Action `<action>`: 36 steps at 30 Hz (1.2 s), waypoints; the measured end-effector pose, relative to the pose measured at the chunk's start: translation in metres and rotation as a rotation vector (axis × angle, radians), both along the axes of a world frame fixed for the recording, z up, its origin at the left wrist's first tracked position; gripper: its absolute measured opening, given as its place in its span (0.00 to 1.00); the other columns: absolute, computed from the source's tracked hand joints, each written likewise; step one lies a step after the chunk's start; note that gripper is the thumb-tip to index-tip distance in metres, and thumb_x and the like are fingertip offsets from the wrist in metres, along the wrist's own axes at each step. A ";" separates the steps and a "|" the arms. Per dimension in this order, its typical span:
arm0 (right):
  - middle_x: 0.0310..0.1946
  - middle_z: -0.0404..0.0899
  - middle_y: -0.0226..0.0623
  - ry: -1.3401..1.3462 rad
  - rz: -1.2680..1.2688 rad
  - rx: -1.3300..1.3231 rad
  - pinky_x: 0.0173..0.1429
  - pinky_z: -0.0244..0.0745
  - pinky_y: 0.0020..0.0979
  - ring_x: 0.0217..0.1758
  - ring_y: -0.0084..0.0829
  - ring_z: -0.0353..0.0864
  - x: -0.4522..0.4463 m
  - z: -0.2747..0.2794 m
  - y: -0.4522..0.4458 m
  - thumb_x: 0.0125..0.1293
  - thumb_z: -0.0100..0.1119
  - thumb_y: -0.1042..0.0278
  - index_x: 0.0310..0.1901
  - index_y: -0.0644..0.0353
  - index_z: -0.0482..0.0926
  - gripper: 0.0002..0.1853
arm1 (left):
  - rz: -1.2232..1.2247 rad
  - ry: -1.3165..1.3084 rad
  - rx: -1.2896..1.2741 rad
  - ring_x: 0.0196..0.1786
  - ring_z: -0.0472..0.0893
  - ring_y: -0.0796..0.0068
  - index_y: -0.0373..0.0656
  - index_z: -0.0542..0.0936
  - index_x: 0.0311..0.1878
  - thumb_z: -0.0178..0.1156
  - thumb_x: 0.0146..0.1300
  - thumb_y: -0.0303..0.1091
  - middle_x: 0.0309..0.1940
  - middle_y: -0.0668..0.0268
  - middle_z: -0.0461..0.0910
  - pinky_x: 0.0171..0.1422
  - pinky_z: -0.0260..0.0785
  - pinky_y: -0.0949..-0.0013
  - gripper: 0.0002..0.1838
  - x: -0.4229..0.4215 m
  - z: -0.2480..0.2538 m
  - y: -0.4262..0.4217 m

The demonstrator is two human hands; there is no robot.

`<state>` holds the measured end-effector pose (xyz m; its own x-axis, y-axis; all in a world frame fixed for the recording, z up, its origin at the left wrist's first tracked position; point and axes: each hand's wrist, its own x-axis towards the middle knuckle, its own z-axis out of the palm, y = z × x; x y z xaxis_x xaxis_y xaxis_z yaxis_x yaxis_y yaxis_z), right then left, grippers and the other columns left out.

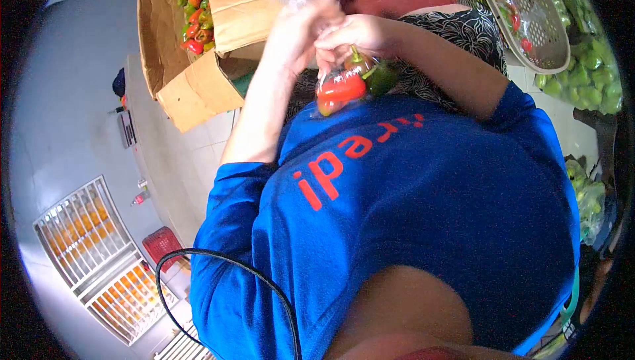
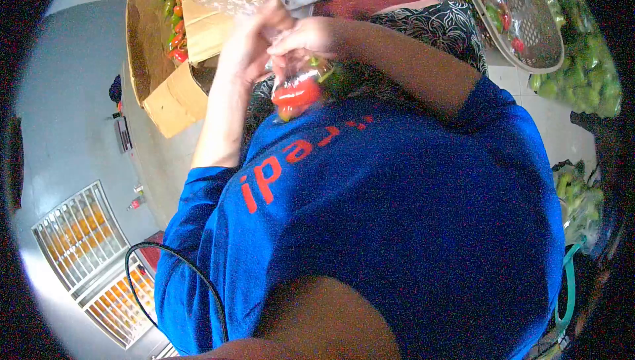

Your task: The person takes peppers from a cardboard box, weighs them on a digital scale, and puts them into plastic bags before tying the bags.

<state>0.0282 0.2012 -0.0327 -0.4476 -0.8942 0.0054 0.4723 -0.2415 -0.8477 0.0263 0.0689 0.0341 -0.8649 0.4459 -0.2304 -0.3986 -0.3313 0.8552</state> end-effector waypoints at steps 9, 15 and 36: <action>0.47 0.76 0.42 0.218 -0.436 0.052 0.59 0.63 0.30 0.53 0.30 0.72 -0.019 0.000 0.021 0.68 0.42 0.60 0.33 0.63 0.73 0.15 | 0.051 -0.143 0.611 0.20 0.58 0.82 0.43 0.66 0.29 0.41 0.70 0.37 0.16 0.74 0.58 0.29 0.56 0.76 0.13 -0.057 -0.022 -0.064; 0.53 0.74 0.39 0.076 -0.561 -0.071 0.60 0.63 0.30 0.56 0.28 0.71 -0.030 0.010 0.042 0.69 0.42 0.60 0.54 0.65 0.72 0.20 | 0.435 0.665 -0.688 0.34 0.69 0.80 0.37 0.65 0.56 0.46 0.68 0.34 0.33 0.65 0.70 0.41 0.65 0.74 0.16 -0.012 -0.048 -0.010; 0.57 0.72 0.35 0.155 -0.399 -0.324 0.69 0.50 0.40 0.65 0.37 0.62 -0.037 0.077 0.031 0.69 0.25 0.40 0.58 0.56 0.71 0.33 | 0.190 0.457 0.248 0.28 0.61 0.81 0.37 0.65 0.53 0.47 0.68 0.33 0.22 0.74 0.57 0.36 0.58 0.76 0.14 -0.047 0.036 -0.029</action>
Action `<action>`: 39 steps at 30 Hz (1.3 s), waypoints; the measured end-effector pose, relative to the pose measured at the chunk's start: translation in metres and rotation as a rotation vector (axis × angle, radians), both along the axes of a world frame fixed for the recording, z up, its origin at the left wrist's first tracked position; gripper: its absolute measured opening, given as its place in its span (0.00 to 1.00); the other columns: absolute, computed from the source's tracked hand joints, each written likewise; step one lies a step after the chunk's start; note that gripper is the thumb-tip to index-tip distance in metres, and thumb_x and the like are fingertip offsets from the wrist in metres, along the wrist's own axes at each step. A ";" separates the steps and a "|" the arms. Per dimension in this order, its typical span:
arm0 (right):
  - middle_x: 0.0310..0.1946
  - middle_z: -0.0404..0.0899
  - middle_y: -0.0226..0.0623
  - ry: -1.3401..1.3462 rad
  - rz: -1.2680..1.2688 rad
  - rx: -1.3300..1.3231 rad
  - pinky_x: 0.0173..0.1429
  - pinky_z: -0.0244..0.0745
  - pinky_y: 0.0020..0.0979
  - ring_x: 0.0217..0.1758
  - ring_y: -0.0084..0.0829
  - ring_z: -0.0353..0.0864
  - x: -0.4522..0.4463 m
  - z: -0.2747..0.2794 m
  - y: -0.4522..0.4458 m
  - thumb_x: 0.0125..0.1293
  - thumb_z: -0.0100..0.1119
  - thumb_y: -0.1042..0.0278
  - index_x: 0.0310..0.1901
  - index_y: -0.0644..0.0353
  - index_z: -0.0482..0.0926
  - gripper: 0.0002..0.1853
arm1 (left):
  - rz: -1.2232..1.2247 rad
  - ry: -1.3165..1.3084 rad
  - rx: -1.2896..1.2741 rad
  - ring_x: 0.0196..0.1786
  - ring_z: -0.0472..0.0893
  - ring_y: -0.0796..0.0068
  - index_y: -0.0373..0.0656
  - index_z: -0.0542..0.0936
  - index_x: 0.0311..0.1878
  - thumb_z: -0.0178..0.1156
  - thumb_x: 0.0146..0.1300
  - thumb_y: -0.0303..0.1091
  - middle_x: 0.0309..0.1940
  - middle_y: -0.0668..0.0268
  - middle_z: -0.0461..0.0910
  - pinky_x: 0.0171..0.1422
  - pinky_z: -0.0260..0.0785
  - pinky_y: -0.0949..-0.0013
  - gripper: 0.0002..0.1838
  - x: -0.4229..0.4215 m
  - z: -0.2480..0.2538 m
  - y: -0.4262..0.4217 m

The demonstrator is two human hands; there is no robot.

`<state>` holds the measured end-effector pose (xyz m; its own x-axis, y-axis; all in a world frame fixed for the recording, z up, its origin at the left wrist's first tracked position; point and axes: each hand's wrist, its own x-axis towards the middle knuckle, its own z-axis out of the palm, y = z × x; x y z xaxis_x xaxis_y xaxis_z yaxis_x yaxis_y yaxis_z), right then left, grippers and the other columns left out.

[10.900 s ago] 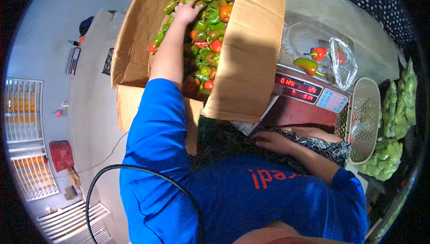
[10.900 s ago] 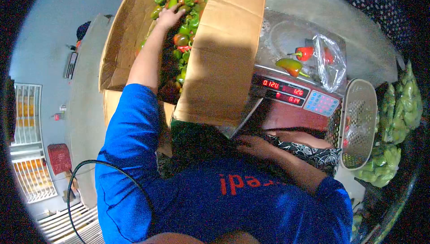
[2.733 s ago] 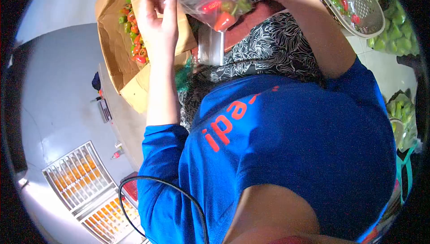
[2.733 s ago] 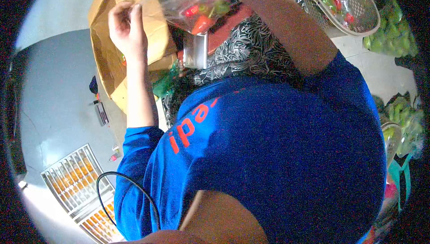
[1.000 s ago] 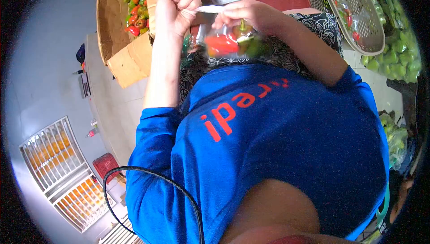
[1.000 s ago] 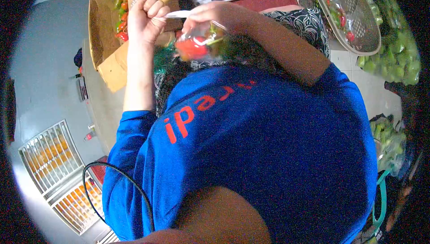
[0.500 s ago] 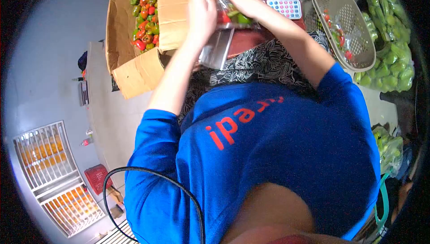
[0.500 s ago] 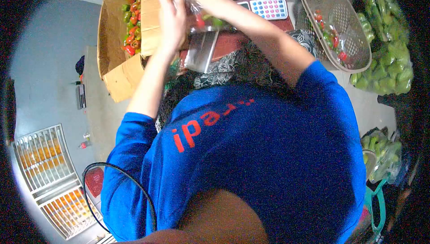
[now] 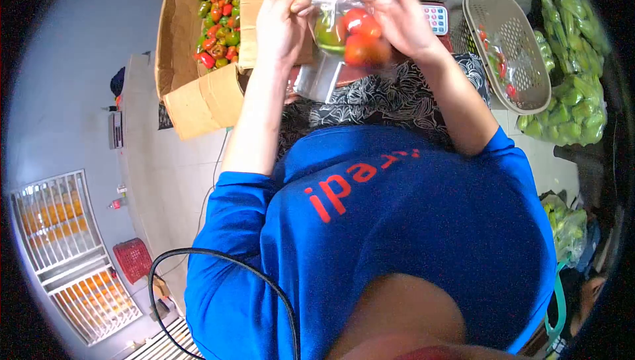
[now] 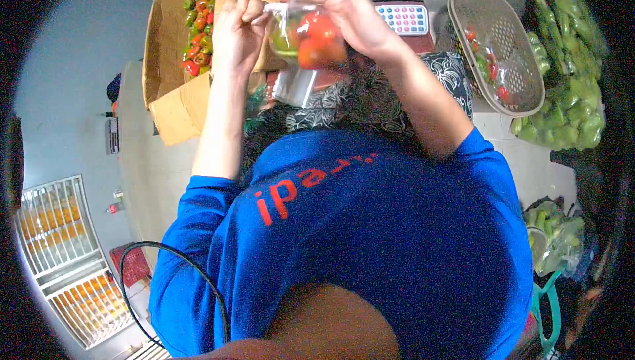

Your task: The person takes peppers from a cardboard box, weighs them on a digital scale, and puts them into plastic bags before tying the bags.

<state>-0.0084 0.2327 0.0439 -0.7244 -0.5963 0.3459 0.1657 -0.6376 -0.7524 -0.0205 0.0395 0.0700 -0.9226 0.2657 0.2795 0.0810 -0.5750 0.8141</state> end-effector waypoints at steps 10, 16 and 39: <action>0.36 0.75 0.46 0.994 -0.524 0.901 0.48 0.69 0.38 0.42 0.46 0.74 -0.034 -0.093 -0.002 0.62 0.53 0.48 0.35 0.66 0.77 0.23 | 0.240 0.134 -0.980 0.37 0.76 0.75 0.38 0.68 0.54 0.59 0.56 0.36 0.34 0.63 0.76 0.44 0.70 0.72 0.23 -0.030 -0.093 0.014; 0.34 0.74 0.54 0.944 -0.377 1.072 0.44 0.73 0.39 0.37 0.49 0.77 -0.030 -0.122 -0.002 0.53 0.59 0.41 0.45 0.72 0.71 0.34 | -0.060 0.023 -1.191 0.40 0.79 0.73 0.38 0.73 0.51 0.60 0.53 0.35 0.36 0.60 0.80 0.46 0.71 0.70 0.22 -0.045 -0.143 0.001; 0.41 0.79 0.37 -0.015 -0.036 0.703 0.43 0.73 0.27 0.44 0.26 0.76 -0.017 -0.118 -0.004 0.66 0.50 0.62 0.45 0.67 0.77 0.16 | -0.157 -0.058 -0.914 0.39 0.77 0.81 0.37 0.72 0.45 0.56 0.53 0.19 0.35 0.68 0.78 0.46 0.69 0.77 0.14 -0.027 -0.156 -0.017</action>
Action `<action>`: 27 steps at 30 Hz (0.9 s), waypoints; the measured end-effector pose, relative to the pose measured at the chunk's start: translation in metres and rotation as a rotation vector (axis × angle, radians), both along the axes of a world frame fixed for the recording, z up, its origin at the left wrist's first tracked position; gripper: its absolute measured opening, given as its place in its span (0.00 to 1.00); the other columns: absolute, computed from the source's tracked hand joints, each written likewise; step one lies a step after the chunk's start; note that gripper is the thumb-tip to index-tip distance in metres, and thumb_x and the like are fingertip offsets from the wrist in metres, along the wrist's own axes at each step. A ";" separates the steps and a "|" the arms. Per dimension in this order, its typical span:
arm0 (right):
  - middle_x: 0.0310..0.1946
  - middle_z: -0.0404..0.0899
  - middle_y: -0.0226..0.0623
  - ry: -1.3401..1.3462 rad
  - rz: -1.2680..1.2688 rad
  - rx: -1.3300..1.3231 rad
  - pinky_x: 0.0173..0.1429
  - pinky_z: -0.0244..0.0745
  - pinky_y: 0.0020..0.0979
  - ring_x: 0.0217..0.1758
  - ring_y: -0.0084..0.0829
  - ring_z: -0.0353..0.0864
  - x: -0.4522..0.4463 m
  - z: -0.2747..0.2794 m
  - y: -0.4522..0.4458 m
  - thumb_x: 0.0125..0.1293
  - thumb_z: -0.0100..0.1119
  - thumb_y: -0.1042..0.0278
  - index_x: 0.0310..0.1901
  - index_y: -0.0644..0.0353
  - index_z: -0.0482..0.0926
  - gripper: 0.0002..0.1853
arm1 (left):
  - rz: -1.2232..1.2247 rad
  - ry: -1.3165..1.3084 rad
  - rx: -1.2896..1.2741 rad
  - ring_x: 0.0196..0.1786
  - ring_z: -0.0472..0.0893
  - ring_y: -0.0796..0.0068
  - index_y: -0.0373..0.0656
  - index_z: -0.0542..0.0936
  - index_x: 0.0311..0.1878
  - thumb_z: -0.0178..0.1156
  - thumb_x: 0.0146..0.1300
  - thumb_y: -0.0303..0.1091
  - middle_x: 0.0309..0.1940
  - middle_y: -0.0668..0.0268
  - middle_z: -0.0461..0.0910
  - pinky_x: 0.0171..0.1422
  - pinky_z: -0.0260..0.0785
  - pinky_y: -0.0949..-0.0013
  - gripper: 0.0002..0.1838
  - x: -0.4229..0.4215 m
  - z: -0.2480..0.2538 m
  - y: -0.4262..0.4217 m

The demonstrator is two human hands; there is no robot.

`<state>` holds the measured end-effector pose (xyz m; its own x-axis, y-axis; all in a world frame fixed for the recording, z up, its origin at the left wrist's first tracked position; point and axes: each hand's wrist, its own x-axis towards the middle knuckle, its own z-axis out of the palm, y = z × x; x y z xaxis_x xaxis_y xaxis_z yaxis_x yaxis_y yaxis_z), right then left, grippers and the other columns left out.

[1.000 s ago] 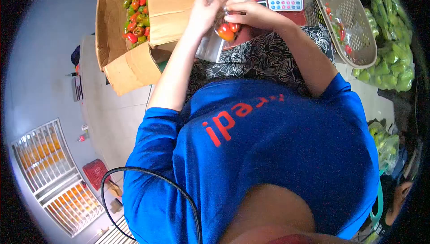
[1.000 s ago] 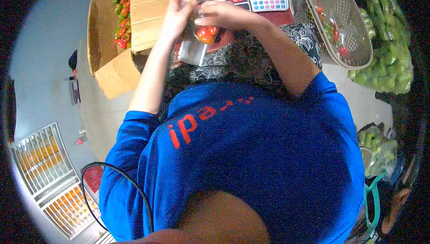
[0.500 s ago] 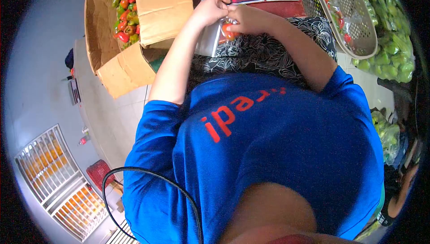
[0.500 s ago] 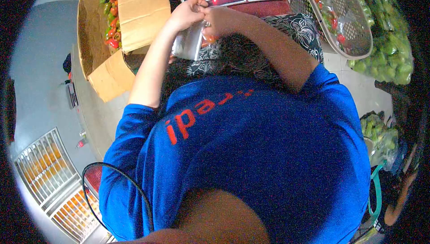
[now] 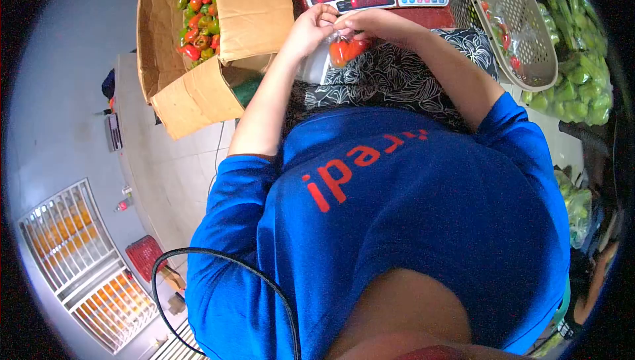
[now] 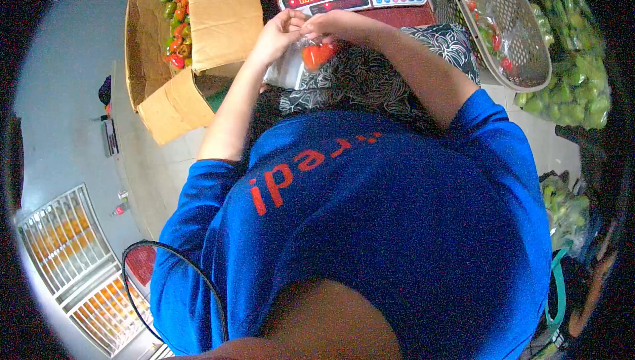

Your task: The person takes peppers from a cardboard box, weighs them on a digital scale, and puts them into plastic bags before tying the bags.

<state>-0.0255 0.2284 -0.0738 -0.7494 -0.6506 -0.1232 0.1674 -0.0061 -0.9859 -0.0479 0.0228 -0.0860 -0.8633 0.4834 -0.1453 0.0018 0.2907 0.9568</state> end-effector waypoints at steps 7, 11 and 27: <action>0.46 0.76 0.36 -0.188 -0.048 -0.294 0.51 0.71 0.23 0.48 0.23 0.75 -0.009 -0.006 0.001 0.63 0.52 0.70 0.52 0.67 0.72 0.17 | 0.136 0.076 0.106 0.35 0.75 0.82 0.36 0.72 0.45 0.52 0.55 0.20 0.31 0.70 0.76 0.43 0.68 0.79 0.13 0.012 0.000 0.012; 0.31 0.75 0.28 0.059 -0.151 -0.065 0.38 0.68 0.19 0.33 0.17 0.72 -0.011 -0.021 -0.001 0.57 0.53 0.79 0.38 0.64 0.75 0.07 | 0.169 0.124 0.003 0.34 0.74 0.81 0.39 0.74 0.44 0.55 0.57 0.30 0.31 0.68 0.76 0.41 0.68 0.76 0.11 0.019 -0.018 0.018; 0.27 0.76 0.41 0.906 -0.296 0.465 0.37 0.70 0.36 0.34 0.43 0.77 0.009 -0.002 -0.012 0.51 0.54 0.72 0.34 0.60 0.72 0.07 | 0.243 0.800 -0.539 0.51 0.69 0.57 0.43 0.73 0.46 0.55 0.52 0.42 0.43 0.59 0.72 0.58 0.54 0.55 0.19 0.039 -0.030 0.050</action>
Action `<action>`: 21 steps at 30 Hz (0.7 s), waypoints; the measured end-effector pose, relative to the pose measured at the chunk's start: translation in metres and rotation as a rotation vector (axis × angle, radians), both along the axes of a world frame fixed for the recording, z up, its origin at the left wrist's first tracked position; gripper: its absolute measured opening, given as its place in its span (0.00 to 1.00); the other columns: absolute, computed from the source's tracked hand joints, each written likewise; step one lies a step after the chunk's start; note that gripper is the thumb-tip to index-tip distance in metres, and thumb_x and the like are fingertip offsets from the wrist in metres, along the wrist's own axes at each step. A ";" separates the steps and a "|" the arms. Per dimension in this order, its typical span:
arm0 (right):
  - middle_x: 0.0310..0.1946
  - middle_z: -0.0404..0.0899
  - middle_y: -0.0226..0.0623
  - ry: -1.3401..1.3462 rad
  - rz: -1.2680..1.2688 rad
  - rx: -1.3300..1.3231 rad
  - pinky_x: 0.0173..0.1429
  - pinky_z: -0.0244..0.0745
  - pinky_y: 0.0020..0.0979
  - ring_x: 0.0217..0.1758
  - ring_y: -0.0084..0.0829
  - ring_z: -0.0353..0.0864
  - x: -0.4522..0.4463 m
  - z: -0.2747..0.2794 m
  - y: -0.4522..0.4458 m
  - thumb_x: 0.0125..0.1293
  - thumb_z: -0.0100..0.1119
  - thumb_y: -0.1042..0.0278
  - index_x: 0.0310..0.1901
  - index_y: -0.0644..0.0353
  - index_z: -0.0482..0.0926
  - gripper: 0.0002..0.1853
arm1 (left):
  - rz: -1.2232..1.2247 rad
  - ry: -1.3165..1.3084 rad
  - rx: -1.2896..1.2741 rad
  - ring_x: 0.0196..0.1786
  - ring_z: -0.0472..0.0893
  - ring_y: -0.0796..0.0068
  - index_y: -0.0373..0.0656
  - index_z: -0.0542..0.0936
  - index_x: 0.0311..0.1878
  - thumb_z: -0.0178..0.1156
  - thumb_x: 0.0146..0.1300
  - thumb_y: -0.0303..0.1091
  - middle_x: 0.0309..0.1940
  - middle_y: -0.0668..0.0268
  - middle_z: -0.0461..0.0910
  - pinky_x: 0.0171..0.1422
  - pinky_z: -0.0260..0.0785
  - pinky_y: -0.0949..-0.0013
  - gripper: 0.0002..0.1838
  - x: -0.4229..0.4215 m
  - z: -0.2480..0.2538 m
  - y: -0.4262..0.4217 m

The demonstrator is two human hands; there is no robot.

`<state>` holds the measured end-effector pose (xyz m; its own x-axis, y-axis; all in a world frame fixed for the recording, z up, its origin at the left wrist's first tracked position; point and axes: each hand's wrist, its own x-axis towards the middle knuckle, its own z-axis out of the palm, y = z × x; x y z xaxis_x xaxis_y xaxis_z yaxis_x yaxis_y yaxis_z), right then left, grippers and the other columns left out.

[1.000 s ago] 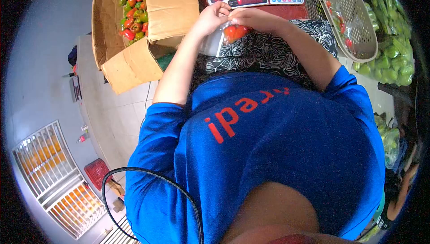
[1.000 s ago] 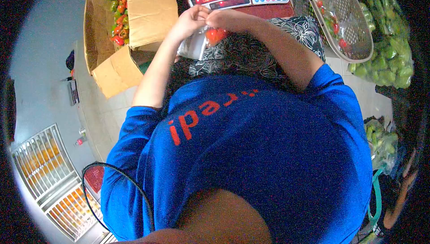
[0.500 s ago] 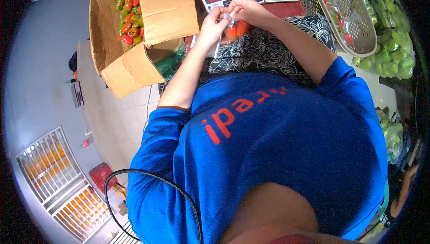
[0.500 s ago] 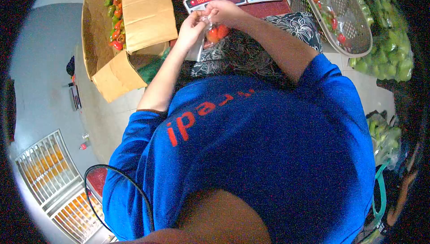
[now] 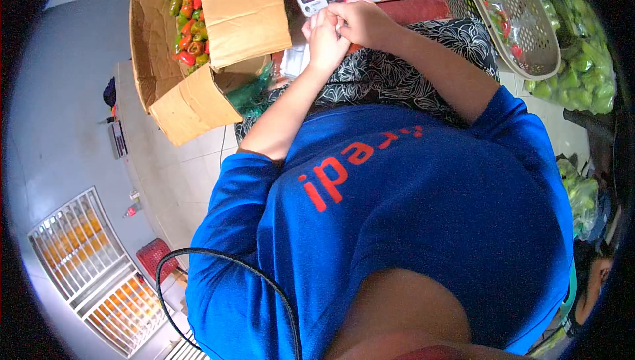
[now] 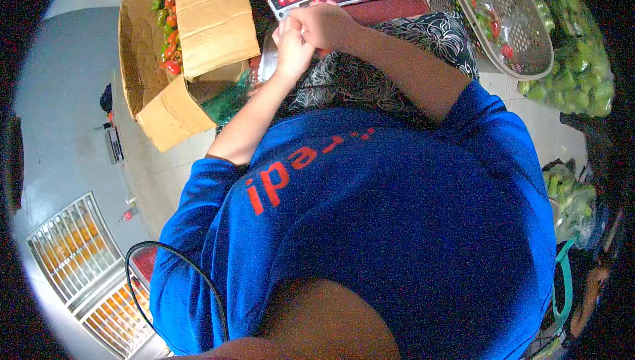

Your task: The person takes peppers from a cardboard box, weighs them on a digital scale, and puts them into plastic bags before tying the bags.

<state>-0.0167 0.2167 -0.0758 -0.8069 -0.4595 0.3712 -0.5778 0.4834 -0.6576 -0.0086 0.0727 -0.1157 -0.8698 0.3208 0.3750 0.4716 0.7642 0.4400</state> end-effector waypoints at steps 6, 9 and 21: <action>0.25 0.76 0.42 -0.154 -0.109 -0.230 0.37 0.70 0.40 0.31 0.45 0.77 -0.012 -0.014 0.002 0.52 0.54 0.68 0.32 0.56 0.72 0.06 | 0.013 0.017 0.376 0.52 0.71 0.59 0.39 0.67 0.51 0.60 0.50 0.37 0.46 0.58 0.73 0.60 0.53 0.58 0.25 0.001 0.020 0.007; 0.24 0.69 0.30 -0.412 -0.041 -0.270 0.34 0.66 0.25 0.29 0.20 0.69 -0.028 -0.024 0.008 0.53 0.52 0.80 0.33 0.62 0.68 0.06 | 0.046 0.000 0.280 0.50 0.72 0.62 0.39 0.68 0.51 0.63 0.49 0.36 0.42 0.61 0.74 0.58 0.56 0.60 0.26 0.004 0.026 0.004; 0.25 0.73 0.29 -0.556 0.011 -0.240 0.35 0.68 0.25 0.31 0.20 0.71 -0.033 -0.039 0.007 0.53 0.55 0.76 0.36 0.63 0.75 0.07 | -0.033 -0.392 0.413 0.28 0.72 0.81 0.39 0.76 0.43 0.60 0.54 0.25 0.25 0.68 0.74 0.36 0.69 0.74 0.12 -0.001 0.024 -0.015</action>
